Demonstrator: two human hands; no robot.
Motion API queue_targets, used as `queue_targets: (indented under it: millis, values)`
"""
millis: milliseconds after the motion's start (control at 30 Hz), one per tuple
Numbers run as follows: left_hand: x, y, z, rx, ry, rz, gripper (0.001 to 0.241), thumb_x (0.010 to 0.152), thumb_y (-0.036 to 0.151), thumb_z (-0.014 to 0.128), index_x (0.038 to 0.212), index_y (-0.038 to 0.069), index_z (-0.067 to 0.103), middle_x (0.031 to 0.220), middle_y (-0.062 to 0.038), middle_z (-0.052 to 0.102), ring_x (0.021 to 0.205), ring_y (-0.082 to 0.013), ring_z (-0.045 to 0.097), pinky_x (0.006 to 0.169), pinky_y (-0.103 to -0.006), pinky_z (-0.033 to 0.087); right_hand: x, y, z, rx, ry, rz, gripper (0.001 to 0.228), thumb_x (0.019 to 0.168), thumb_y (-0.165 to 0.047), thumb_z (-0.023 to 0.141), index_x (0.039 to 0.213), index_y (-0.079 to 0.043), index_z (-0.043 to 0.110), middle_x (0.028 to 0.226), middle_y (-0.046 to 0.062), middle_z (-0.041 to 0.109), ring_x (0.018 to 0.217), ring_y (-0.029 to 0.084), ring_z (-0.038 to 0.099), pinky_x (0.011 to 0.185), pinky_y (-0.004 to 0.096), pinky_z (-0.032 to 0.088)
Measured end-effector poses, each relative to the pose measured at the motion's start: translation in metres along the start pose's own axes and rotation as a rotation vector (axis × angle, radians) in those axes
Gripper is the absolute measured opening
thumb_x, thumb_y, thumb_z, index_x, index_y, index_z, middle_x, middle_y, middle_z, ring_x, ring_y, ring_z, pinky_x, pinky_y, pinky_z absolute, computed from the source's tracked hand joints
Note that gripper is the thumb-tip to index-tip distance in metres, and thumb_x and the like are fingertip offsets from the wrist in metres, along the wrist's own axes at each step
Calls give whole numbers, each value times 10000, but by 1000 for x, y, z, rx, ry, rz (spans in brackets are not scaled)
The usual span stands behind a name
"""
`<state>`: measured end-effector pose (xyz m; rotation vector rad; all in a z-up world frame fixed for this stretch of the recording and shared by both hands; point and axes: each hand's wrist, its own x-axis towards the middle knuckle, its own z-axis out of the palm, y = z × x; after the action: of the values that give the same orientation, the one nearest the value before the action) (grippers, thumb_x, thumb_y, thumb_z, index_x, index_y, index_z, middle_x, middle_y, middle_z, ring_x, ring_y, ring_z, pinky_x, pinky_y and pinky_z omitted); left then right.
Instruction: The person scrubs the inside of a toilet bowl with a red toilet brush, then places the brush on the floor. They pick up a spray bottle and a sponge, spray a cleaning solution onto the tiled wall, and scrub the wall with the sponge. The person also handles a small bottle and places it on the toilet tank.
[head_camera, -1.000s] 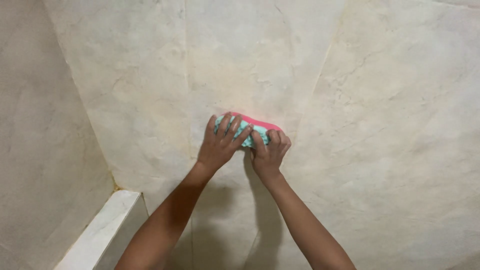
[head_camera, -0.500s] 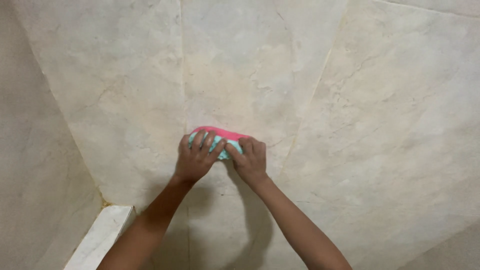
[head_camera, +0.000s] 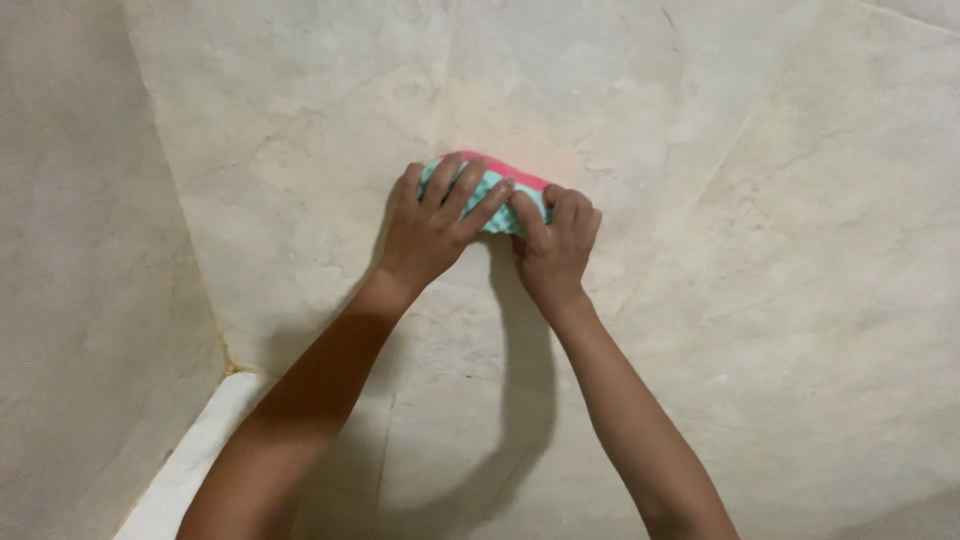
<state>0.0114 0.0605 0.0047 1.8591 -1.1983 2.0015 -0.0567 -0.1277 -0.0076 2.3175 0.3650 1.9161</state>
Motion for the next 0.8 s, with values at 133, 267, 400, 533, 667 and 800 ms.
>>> queue_targets:
  millis: [133,267,400,533,667,800]
  values:
    - [-56,3,13,85,8,-50,420,1014,275,663,1429,230,608,1407,-94,561,1303,-293,513,1025,-528,436,-29,-23,15,52,-46,-26,519,781,-83,781,1270,-183,636,1168,128,568,1126,345,543,915,506,402]
    - [-75,36,20,17,-40,-64,453,993,250,650,1443,241,602,1422,-96,559,1307,-299,516,1018,-566,430,-65,-12,9,47,-95,-35,481,784,-65,773,1235,-187,656,1157,119,576,1111,339,559,901,499,403]
    - [-42,61,36,-24,-52,-33,495,1006,298,639,1492,267,553,1460,-92,513,1365,-290,466,1034,-593,400,-72,27,-11,0,-42,4,453,799,-59,781,1218,-163,646,1161,157,560,1103,371,549,923,509,424]
    - [7,52,45,-57,-65,40,518,998,301,654,1499,257,528,1461,-99,503,1364,-294,450,1030,-599,392,-47,56,-25,-96,-15,38,484,767,-18,748,1221,-138,634,1166,196,549,1105,404,535,937,523,430]
    - [30,20,40,-19,-16,82,509,1080,311,652,1556,217,498,1462,-108,488,1371,-297,436,1046,-548,393,2,49,-23,-96,-2,24,470,854,-24,768,1280,-127,597,1173,178,532,1100,381,517,941,510,420]
    - [6,-11,21,163,43,22,501,1078,275,707,1532,255,496,1493,-71,472,1388,-261,427,1067,-517,396,24,7,-6,-55,20,-18,467,890,-62,793,1300,-162,592,1199,154,537,1103,359,511,921,497,401]
